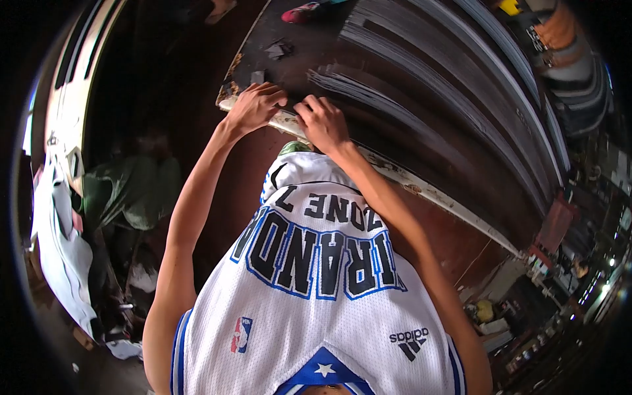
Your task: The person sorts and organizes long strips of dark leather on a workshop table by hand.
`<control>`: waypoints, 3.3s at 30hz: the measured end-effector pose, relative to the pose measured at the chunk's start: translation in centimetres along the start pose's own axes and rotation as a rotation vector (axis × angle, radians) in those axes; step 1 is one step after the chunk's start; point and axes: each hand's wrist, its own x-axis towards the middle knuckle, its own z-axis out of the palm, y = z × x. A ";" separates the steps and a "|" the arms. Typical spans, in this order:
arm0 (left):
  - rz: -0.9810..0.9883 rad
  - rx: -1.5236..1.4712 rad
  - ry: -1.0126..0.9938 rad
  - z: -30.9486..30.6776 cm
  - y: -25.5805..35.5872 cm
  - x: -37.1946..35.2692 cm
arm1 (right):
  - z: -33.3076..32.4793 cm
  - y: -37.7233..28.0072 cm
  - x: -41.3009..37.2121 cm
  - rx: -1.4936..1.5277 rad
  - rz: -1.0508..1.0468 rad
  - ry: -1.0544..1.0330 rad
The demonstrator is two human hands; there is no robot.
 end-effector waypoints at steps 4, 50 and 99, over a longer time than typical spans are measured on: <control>0.008 0.062 -0.096 0.2 -0.3 0.4 | -0.5 1.3 -2.4 0.011 0.063 -0.052; -0.459 0.717 -0.511 -21.0 -24.0 -17.7 | -31.8 17.2 -43.6 -0.556 1.072 -0.470; -0.642 0.801 -0.681 -24.3 -23.6 -19.5 | -34.5 14.3 -43.5 -0.627 0.846 -0.654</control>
